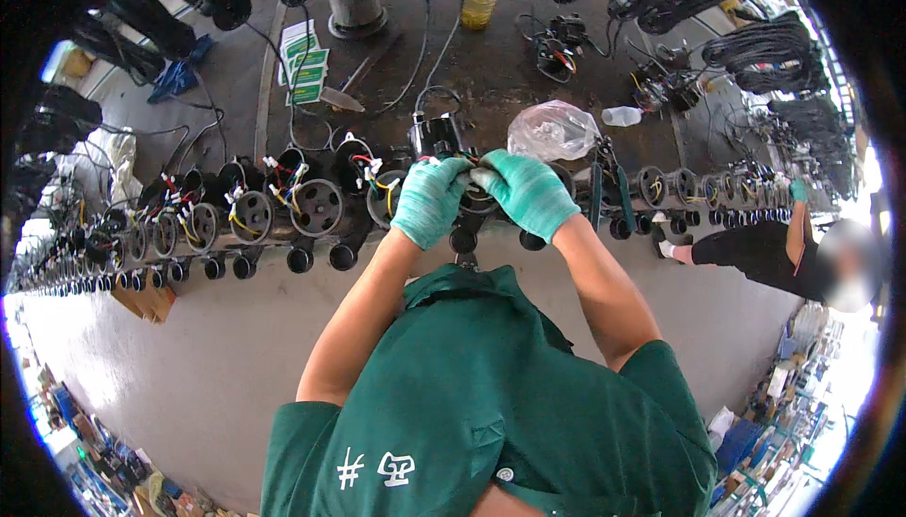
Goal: The person assembles cylindrical electronic components by inserting wires and securing them with a crimping tool. They repeatedly pick up the component, manipulate the internal wiring, and use the tool to fasten connections before placing the unit back on a rack.
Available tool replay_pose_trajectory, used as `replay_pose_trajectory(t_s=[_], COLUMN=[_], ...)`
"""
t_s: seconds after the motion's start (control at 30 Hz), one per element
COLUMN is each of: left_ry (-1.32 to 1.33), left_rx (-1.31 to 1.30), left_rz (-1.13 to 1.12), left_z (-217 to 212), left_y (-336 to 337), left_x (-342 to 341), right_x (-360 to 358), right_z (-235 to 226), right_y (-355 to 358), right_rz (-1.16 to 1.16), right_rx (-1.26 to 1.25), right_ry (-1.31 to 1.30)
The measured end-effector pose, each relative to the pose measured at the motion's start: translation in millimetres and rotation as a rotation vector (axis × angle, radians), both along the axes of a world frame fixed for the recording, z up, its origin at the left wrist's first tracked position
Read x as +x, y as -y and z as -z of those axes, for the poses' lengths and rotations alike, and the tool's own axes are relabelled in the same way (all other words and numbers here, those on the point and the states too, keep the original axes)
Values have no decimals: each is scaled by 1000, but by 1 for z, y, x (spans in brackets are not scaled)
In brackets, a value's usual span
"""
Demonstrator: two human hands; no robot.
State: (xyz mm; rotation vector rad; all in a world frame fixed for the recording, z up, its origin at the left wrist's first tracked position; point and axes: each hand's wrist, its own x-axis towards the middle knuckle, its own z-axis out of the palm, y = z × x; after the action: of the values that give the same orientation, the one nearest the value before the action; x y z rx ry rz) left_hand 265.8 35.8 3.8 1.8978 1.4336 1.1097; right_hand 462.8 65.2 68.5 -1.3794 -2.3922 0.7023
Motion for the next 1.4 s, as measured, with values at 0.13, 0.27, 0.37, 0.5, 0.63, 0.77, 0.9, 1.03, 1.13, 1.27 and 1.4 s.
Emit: replay_pose_trajectory(t_s=[0.13,0.27,0.37,0.5,0.63,0.77,0.9,1.03,1.13,1.27,1.4], left_ry=[8,98,80,78,80,90,91,84,44,57,15], left_rx=[-14,-88,-67,-48,-57,-54,-64,-67,-69,-54,-32], left_rz=[-4,13,14,21,12,23,33,31,23,40,42], left_z=[1,-3,-4,-7,-5,-2,-8,-6,-5,-8,-5], left_y=[1,0,-1,0,-1,0,0,0,0,0,-1], left_x=[-1,2,1,0,0,-1,-2,-2,-3,-3,-4], right_x=[53,132,125,122,117,80,21,9,-1,-7,-10], right_z=[-19,-14,-15,-21,-26,6,-3,8,15,28,33], right_y=[13,32,34,27,42,79,108,107,97,89,87], right_rz=[404,503,537,618,595,243,381,335,348,342,320], right_rx=[389,244,-13,-35,41,312,-328,-155,-164,-175,-184], right_ry=[-2,464,603,633,424,-27,-392,-256,-186,-145,-185])
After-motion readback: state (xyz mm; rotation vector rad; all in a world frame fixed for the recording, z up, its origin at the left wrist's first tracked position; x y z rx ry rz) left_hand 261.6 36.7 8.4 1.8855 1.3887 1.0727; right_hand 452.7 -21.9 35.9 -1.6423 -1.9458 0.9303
